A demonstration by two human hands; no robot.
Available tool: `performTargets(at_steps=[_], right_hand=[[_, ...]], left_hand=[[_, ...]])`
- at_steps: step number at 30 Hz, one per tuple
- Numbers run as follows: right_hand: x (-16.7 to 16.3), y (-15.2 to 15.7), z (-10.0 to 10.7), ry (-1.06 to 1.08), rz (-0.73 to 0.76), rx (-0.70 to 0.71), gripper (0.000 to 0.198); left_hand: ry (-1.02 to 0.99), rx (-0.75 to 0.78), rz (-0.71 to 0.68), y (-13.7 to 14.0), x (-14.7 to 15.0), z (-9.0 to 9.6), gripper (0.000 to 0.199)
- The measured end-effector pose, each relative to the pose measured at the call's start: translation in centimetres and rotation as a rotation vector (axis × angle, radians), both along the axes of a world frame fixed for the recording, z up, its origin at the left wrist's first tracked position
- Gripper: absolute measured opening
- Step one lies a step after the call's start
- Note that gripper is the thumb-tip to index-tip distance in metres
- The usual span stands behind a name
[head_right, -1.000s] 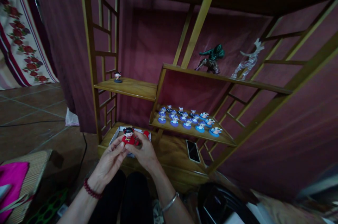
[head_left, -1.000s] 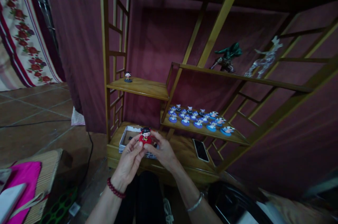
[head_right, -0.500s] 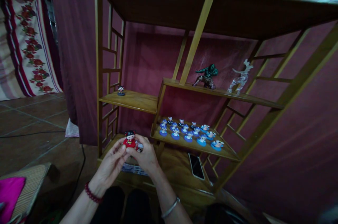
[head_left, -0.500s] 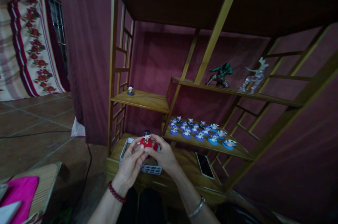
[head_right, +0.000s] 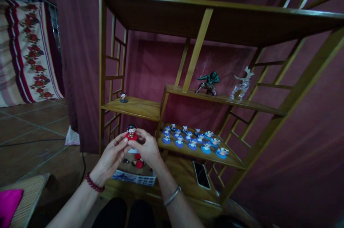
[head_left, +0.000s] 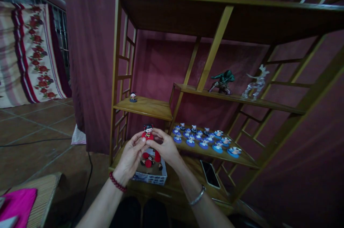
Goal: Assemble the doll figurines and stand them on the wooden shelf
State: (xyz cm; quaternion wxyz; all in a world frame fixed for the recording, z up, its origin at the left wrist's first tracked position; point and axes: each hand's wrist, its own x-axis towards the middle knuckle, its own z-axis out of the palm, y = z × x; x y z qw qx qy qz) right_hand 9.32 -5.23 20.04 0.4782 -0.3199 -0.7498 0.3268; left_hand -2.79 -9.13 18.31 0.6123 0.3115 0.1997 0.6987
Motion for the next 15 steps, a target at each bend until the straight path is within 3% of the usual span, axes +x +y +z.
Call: performTargets(at_steps=[15], right_hand=[[-1.7,2.7,3.2,0.118,0.077,-0.029,0.037]], left_hand=[[0.110,0.025,0.133,2.8,-1.4,3.6,0.023]])
